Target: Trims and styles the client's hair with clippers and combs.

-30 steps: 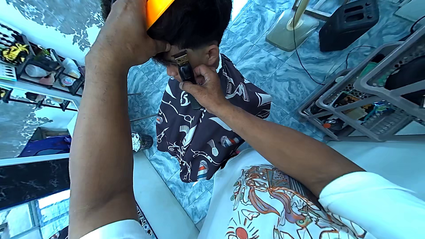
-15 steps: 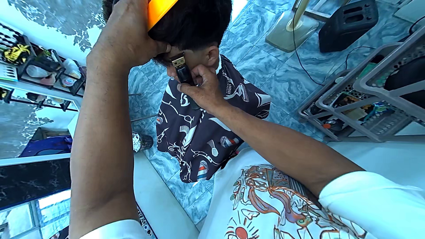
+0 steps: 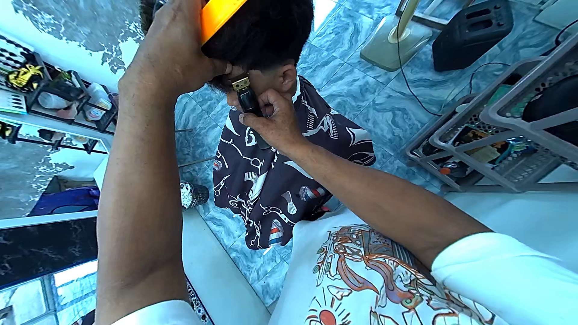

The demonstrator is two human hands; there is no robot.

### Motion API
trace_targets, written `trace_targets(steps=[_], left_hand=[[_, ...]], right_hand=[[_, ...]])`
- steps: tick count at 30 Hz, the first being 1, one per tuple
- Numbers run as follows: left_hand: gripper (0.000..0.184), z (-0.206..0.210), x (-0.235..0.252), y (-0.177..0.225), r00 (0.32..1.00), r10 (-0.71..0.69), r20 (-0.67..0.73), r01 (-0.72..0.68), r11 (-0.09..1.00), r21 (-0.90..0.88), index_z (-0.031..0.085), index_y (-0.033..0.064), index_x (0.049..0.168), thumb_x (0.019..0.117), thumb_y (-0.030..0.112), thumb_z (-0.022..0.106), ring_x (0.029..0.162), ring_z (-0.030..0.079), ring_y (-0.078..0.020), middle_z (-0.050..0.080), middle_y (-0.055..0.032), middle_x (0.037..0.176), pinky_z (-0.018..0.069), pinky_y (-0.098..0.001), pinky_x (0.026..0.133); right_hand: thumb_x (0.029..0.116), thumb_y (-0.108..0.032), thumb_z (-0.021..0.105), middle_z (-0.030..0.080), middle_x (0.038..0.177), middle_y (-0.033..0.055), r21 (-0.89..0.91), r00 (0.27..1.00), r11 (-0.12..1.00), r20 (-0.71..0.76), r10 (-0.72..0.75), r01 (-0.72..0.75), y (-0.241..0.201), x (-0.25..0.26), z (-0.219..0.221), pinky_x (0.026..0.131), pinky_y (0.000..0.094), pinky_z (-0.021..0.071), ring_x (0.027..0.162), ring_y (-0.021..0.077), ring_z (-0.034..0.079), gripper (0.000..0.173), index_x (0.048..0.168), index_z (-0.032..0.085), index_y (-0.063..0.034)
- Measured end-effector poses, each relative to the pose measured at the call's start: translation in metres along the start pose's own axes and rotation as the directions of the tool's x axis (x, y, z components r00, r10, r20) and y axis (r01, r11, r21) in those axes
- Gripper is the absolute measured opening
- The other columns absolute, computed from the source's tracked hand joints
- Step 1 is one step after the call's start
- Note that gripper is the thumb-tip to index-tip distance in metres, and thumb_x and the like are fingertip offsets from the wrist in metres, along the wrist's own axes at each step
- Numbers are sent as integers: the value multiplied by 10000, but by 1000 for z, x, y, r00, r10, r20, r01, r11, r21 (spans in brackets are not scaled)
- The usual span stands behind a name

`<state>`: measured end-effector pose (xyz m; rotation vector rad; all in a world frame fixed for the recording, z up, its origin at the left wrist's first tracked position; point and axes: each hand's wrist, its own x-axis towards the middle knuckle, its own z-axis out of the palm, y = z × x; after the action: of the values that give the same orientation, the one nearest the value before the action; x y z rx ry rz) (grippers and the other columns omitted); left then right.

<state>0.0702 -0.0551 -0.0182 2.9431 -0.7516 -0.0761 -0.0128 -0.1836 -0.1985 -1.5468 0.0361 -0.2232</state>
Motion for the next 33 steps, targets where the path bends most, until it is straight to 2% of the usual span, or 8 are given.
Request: trace_targets(steps=[14, 19, 24, 33], left_hand=[[666, 1, 2, -2, 1000, -12, -2, 12, 1000, 24, 511, 43, 1391, 851, 276, 823, 1252, 595, -346, 613, -211, 1312, 447, -585, 1077], [676, 1, 1, -2, 1000, -12, -5, 12, 1000, 16, 504, 37, 1396, 844, 260, 825, 1260, 589, -348, 604, -216, 1326, 444, -582, 1082], [709, 2, 2, -5, 1000, 2, -17, -2, 1000, 11, 471, 32, 1406, 835, 246, 834, 1242, 596, -358, 600, -224, 1317, 457, -601, 1062], [739, 0, 1, 1, 1000, -13, -14, 13, 1000, 21, 439, 25, 1414, 835, 252, 839, 1270, 582, -357, 578, -223, 1353, 446, -592, 1077]], right_hand=[[717, -331, 880, 584, 1042, 123, 19, 1000, 1000, -1, -5, 5, 3, 0, 0, 807, 368, 513, 992, 236, 573, 376, 883, 645, -88], [730, -324, 870, 577, 1060, 115, 11, 1000, 1000, 6, 25, -26, 2, -1, -1, 799, 356, 517, 979, 217, 576, 370, 904, 645, -88], [748, -258, 862, 590, 1119, 139, 119, 998, 992, 36, 42, -46, 5, -5, -2, 828, 380, 577, 1031, 238, 616, 341, 940, 649, -72], [754, -272, 864, 603, 1086, 127, 122, 998, 991, 13, 58, -59, 2, -3, -1, 835, 393, 561, 1020, 238, 609, 352, 958, 660, -70]])
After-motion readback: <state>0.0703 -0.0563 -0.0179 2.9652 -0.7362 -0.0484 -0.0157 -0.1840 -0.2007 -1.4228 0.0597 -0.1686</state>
